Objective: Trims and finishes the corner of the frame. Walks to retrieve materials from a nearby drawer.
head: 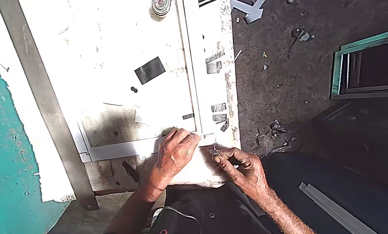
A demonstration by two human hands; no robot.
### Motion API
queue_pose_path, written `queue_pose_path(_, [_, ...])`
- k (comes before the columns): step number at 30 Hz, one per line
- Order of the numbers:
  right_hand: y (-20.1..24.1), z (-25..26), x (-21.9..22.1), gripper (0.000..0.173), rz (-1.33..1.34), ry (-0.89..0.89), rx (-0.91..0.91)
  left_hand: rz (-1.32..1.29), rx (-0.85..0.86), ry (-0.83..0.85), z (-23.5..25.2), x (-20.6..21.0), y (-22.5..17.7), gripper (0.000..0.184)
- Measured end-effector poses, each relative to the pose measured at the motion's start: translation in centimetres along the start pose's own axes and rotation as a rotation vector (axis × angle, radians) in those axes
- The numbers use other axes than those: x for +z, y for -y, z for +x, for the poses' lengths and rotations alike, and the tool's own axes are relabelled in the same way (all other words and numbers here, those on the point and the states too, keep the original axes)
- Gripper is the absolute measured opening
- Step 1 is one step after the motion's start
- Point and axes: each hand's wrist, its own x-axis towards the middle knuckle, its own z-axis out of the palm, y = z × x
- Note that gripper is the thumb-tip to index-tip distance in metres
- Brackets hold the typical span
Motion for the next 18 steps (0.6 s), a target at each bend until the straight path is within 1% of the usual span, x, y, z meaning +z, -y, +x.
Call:
queue_pose_path(3, [-0.1,-0.4,-0.4,0.016,0.018,-0.003,-0.004,-0.028,-0.007,-0.06,-0.7,-0.3,0.3,0.013])
queue_pose_path(6, [-0.1,-0.9,-1.0,0.016,0.028,0.0,-0.01,-0.044,-0.054,-0.107,-1.6,-1.1,0.6,0.014])
queue_pose_path(8, [-0.1,-1.2,-1.4,0.016,0.026,-0.003,-0.018,-0.104,-0.099,-0.134,-2.2,-1.6,0.5,0.015])
queue_pose_path(13, [-0.3,-1.8,-2.6,0.019,0.026,0.011,-0.028,-0.263,-0.195,-0.311,-3.7,-3.2,0.2,0.011])
queue_pose_path(18, [0.0,-2.3,-3.7,0.018,0.053,0.029,-0.044,-0.225,-0.307,-0.432,-5.8,-5.5,-0.2,0.011])
